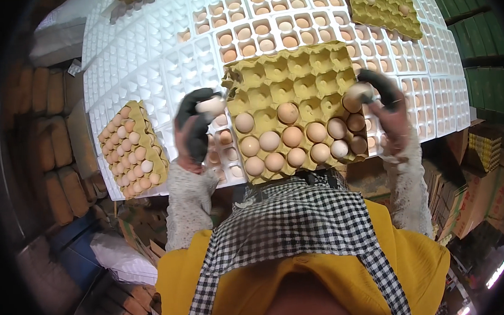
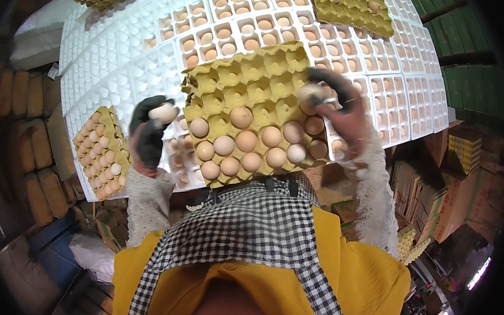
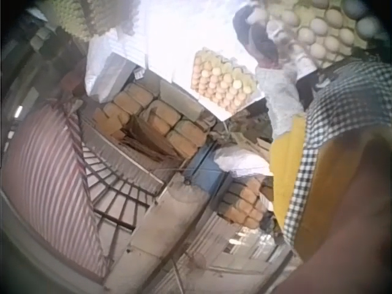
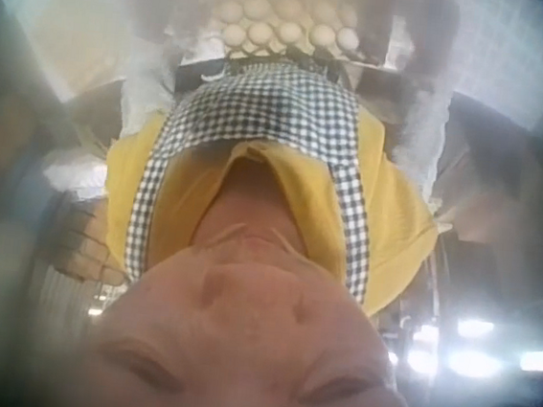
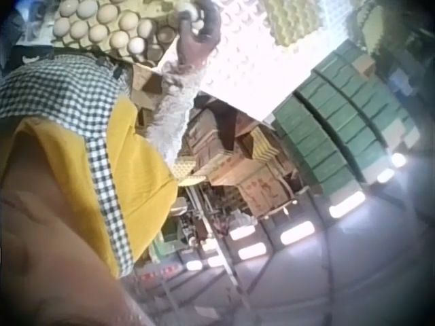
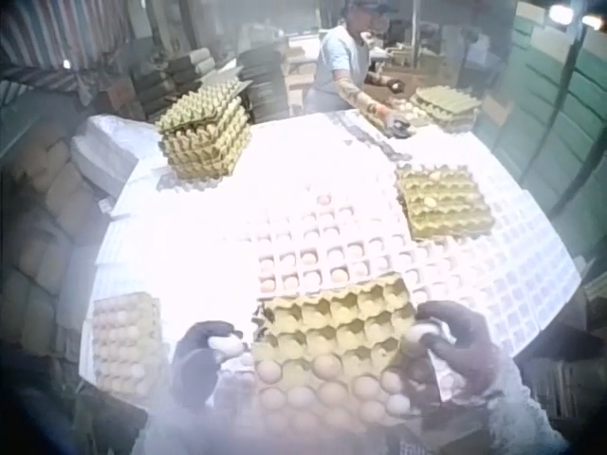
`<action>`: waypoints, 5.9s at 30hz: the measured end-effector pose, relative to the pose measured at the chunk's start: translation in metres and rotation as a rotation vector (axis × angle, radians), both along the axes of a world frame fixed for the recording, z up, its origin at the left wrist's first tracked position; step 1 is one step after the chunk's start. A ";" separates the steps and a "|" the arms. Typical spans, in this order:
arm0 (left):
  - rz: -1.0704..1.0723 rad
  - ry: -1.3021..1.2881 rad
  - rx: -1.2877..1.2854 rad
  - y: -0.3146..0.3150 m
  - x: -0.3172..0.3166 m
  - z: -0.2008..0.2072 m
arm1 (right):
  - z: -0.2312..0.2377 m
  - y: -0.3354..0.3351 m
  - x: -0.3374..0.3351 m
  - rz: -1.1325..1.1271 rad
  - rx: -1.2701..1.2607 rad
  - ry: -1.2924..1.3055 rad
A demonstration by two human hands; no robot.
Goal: The person handles cardboard pieces, positions an egg carton on a table, and transfers eggs from white grid trays into the egg cartons by hand.
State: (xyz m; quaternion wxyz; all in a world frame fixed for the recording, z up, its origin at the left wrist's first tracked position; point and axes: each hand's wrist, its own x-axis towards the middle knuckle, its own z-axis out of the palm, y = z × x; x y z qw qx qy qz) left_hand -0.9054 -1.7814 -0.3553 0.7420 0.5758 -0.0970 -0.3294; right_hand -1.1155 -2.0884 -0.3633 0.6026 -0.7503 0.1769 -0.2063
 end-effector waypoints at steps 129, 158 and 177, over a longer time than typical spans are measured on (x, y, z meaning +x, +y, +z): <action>-0.965 -1.438 1.331 -0.023 -0.102 0.006 | 0.028 0.000 0.007 0.389 -0.144 0.383; 0.214 -0.915 0.701 0.031 0.230 -0.131 | -0.102 0.106 0.355 0.855 -0.552 0.121; 0.184 -0.815 0.382 0.056 0.088 -0.086 | 0.038 0.065 0.228 0.503 -0.352 -0.120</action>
